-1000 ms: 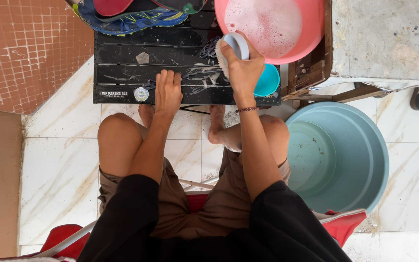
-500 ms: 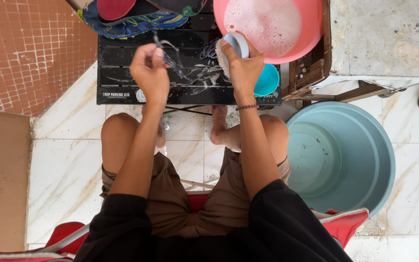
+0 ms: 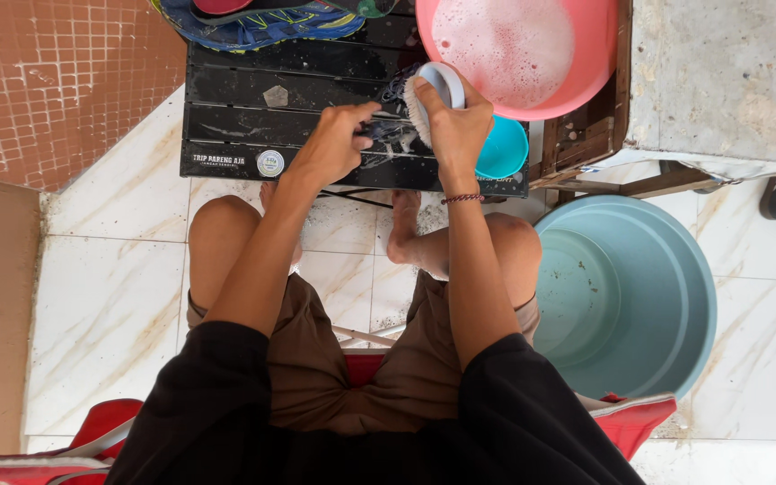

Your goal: The person sits on a low stool and washes a pair of dark shoelaces. They use a white brush to scrub the laces on a black plastic crate, dipping them into a pink basin filled with soapy water. The person scrubs the laces thoroughly and rinses them in the basin.

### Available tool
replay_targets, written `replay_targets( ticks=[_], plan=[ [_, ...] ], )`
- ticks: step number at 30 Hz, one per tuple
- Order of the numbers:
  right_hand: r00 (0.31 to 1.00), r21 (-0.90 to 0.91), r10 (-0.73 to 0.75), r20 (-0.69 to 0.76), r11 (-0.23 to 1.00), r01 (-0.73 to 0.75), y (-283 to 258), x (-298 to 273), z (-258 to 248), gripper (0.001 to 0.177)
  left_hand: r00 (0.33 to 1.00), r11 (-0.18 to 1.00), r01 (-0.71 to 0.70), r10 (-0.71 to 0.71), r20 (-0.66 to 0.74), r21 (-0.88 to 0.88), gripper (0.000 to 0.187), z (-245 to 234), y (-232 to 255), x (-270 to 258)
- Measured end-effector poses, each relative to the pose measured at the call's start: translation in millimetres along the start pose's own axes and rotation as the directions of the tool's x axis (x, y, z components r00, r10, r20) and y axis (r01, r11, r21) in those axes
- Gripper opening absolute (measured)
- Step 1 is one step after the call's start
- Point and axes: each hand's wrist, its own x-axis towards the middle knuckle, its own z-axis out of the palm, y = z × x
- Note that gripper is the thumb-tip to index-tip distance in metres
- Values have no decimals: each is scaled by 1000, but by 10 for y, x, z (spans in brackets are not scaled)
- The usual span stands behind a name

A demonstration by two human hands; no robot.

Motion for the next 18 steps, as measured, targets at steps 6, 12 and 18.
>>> replay_targets(
  ticks=[6,12,18],
  plan=[
    [999,-59,-29,33,998,31,78,37,34,47,938,919,296,-229,-259,260,60,53,-474,-158],
    [948,-177,-252,194,941,287,489,-71,467,54,943,807,174,30,-333,565,54,321,-749,-314],
    [914,-302,-355,198,865,401,928,-255,998,51,902,841,-61,277,-331,538,25,601,-1205,-178]
  ],
)
